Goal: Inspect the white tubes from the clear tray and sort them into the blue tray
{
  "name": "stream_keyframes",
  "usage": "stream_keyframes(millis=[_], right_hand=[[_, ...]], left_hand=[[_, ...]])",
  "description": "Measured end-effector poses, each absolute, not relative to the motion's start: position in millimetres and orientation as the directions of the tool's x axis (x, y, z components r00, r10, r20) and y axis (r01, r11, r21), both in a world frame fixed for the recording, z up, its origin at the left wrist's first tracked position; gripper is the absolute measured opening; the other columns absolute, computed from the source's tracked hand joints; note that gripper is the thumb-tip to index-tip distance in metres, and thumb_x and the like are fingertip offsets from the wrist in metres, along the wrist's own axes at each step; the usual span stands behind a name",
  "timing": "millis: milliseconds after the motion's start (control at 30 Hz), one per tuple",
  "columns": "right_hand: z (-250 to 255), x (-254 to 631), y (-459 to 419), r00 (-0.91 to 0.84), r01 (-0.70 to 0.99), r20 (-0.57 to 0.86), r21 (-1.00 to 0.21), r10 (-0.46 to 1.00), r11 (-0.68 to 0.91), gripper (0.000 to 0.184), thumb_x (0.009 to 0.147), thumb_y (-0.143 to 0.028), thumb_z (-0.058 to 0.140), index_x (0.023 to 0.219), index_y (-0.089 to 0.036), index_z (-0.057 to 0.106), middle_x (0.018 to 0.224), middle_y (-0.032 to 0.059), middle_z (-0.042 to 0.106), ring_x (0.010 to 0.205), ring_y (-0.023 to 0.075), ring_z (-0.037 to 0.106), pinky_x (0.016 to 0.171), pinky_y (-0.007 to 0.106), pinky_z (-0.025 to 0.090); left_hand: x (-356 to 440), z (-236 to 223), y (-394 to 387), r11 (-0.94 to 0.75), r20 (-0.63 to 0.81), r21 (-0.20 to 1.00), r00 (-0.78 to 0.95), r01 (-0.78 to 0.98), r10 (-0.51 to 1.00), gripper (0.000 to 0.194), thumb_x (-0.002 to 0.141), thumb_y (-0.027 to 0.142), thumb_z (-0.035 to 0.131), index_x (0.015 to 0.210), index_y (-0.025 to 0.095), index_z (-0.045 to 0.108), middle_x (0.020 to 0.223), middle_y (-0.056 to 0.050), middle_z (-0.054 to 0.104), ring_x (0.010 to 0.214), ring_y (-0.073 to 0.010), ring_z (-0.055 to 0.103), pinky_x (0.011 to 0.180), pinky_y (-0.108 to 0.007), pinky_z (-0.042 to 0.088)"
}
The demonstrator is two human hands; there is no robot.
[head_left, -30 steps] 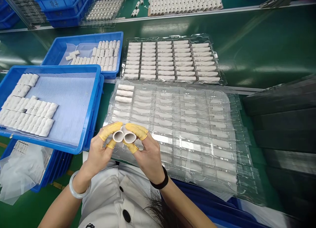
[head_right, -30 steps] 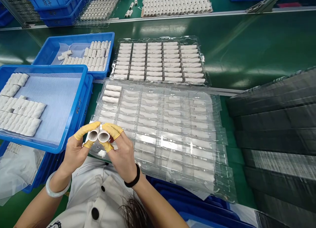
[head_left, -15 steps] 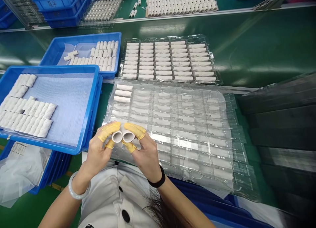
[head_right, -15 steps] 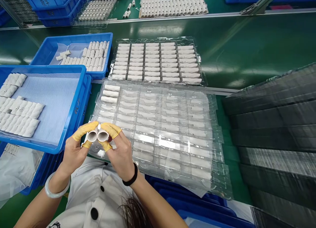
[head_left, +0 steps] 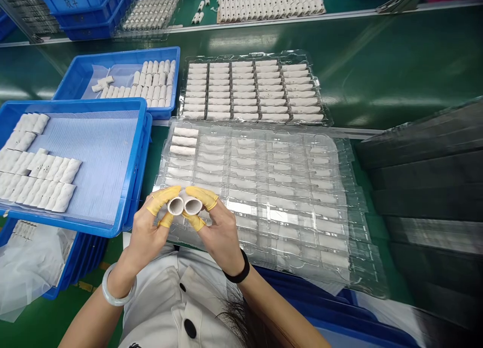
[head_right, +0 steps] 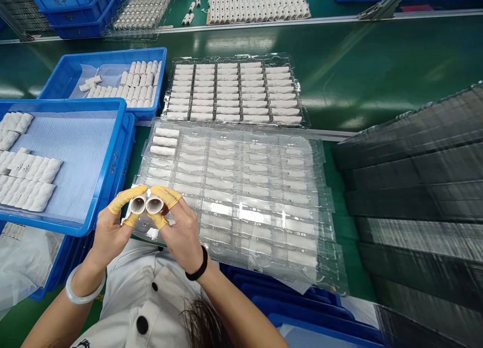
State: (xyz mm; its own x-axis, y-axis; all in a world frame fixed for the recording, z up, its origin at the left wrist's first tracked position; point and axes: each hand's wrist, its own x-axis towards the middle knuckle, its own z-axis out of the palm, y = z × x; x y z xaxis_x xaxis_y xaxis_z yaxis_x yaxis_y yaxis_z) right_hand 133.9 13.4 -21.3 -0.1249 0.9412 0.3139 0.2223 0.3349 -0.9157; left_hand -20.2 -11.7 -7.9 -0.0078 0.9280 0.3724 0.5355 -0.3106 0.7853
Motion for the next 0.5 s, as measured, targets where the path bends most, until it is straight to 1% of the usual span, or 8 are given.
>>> stream_keyframes(millis=[200, 367, 433, 500], right_hand=[[-22.9, 133.9, 14.2, -0.120, 0.208, 0.341, -0.910, 0.932, 0.360, 0.024, 0.089, -0.022, 0.064, 0.112, -0.026, 0.068, 0.108, 0.0047, 0.072, 0.080, 0.0141, 0.067, 0.069, 0.028, 0.057], [-23.0, 134.1, 14.7, -0.155, 0.210, 0.329, -0.911, 0.932, 0.356, 0.024, 0.090, -0.023, 0.061, 0.114, -0.026, 0.067, 0.112, 0.0065, 0.071, 0.094, 0.0181, 0.068, 0.075, 0.031, 0.058], [-21.6, 135.3, 15.4, -0.159, 0.189, 0.313, -0.921, 0.936, 0.340, 0.023, 0.090, -0.024, 0.061, 0.112, -0.026, 0.067, 0.111, 0.0064, 0.071, 0.088, 0.0173, 0.068, 0.073, 0.031, 0.057], [-18.8, 137.6, 16.7, -0.156, 0.155, 0.262, -0.946, 0.952, 0.286, 0.018, 0.087, -0.030, 0.066, 0.104, -0.025, 0.069, 0.101, 0.0051, 0.070, 0.074, 0.0146, 0.063, 0.067, 0.029, 0.056]], left_hand=[[-21.5, -9.3, -11.6, -0.292, 0.344, 0.786, 0.007, 0.545, 0.939, 0.035, 0.089, 0.011, 0.059, 0.122, 0.022, 0.062, 0.120, -0.009, 0.071, 0.112, -0.0203, 0.065, 0.098, -0.036, 0.052], [-22.3, -10.4, -11.2, -0.268, 0.314, 0.817, -0.005, 0.510, 0.949, 0.034, 0.089, 0.014, 0.059, 0.122, 0.022, 0.063, 0.118, -0.008, 0.070, 0.111, -0.0209, 0.064, 0.098, -0.037, 0.052], [-23.0, -9.3, -11.0, -0.235, 0.280, 0.849, -0.026, 0.473, 0.960, 0.032, 0.088, 0.016, 0.061, 0.120, 0.022, 0.064, 0.118, -0.008, 0.070, 0.111, -0.0212, 0.064, 0.098, -0.038, 0.051], [-24.6, -7.1, -10.2, -0.148, 0.185, 0.918, -0.066, 0.369, 0.981, 0.033, 0.084, 0.019, 0.068, 0.117, 0.022, 0.066, 0.115, -0.008, 0.071, 0.108, -0.0212, 0.064, 0.096, -0.037, 0.052]])
